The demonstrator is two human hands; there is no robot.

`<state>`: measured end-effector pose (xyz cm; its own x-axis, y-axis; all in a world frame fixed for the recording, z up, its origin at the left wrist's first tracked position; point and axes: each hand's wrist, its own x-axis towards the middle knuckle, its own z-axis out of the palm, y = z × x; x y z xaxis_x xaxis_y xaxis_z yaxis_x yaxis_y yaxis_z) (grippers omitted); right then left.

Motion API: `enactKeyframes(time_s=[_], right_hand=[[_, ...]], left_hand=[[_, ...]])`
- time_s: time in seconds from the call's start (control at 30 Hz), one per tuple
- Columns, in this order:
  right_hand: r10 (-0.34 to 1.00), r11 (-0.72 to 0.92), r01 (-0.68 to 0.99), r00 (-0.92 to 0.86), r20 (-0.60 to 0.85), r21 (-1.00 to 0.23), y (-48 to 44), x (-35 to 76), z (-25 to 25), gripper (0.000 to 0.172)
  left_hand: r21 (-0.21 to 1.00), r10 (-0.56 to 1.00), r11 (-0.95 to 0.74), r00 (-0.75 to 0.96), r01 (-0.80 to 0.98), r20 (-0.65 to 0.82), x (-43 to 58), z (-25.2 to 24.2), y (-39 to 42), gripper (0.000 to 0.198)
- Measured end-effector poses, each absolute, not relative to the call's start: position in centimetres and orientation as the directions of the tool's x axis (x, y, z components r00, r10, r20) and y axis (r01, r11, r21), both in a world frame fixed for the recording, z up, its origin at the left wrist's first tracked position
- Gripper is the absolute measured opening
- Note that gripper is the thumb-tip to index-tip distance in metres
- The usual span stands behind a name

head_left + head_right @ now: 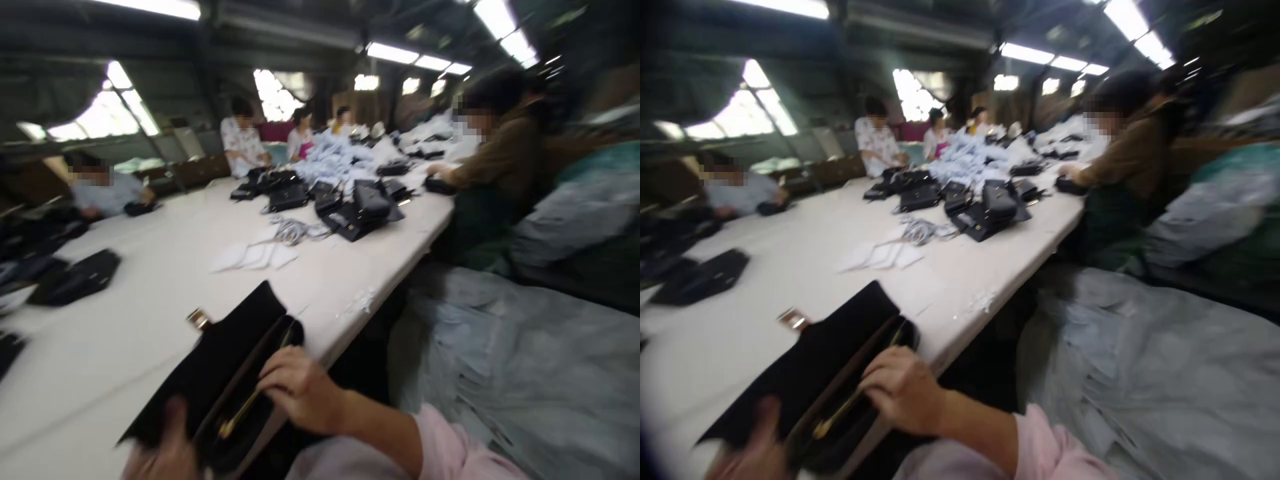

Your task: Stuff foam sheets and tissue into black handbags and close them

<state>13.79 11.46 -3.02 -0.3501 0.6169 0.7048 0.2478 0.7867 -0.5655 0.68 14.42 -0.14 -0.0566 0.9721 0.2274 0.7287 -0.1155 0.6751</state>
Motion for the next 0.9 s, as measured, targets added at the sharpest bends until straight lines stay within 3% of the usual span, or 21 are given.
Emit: enactKeyframes(time_s=[0.07, 0.13, 0.23, 0.3, 0.53, 0.67, 0.73, 0.83, 0.9], right_hand=[[0.665, 0.747, 0.213, -0.245, 0.705, -0.63, 10.6, 14.1, -3.5, 0.015], [0.711, 0.703, 0.218, -0.184, 0.679, -0.677, 10.1, 14.5, -4.1, 0.02], [0.745, 0.665, 0.244, -0.151, 0.65, -0.706, 9.2, 15.2, -4.7, 0.026], [0.752, 0.659, 0.243, -0.17, 0.637, -0.712, 8.7, 15.6, -4.9, 0.027], [0.759, 0.65, 0.235, -0.258, 0.598, -0.723, 9.4, 15.0, -2.9, 0.017], [0.794, 0.607, 0.435, -0.362, 0.489, -0.665, 9.5, 12.4, -0.5, 0.035], [0.807, 0.588, 0.505, -0.418, 0.417, -0.632, 9.3, 11.2, 0.2, 0.033], [0.786, 0.592, 0.405, -0.479, 0.39, -0.696, 8.7, 10.0, 0.1, 0.009], [0.772, 0.588, 0.285, -0.476, 0.421, -0.757, 8.4, 9.6, -0.7, 0.007]], left_hand=[[0.75, 0.891, 0.07, -0.379, 0.657, 0.249, -2.4, -1.1, 11.8, 0.041], [0.887, 0.75, 0.114, -0.624, 0.448, 0.219, -4.2, -1.5, 10.1, 0.047], [0.998, 0.641, -0.049, -0.765, 0.045, 0.066, -4.7, -1.3, 9.4, 0.052], [0.995, 0.644, -0.09, -0.764, -0.046, 0.023, -4.4, -1.0, 9.5, 0.051], [0.997, 0.65, -0.083, -0.758, -0.007, 0.049, -3.8, -0.8, 9.6, 0.05], [0.993, 0.651, -0.063, -0.751, 0.097, 0.115, -3.1, -0.8, 8.8, 0.049], [0.984, 0.662, -0.047, -0.732, 0.17, 0.158, -2.8, -1.0, 8.1, 0.048], [0.972, 0.698, -0.016, -0.693, 0.234, 0.178, -3.0, -1.4, 7.2, 0.048], [0.97, 0.71, 0.03, -0.688, 0.242, 0.15, -3.4, -1.5, 7.0, 0.052]])
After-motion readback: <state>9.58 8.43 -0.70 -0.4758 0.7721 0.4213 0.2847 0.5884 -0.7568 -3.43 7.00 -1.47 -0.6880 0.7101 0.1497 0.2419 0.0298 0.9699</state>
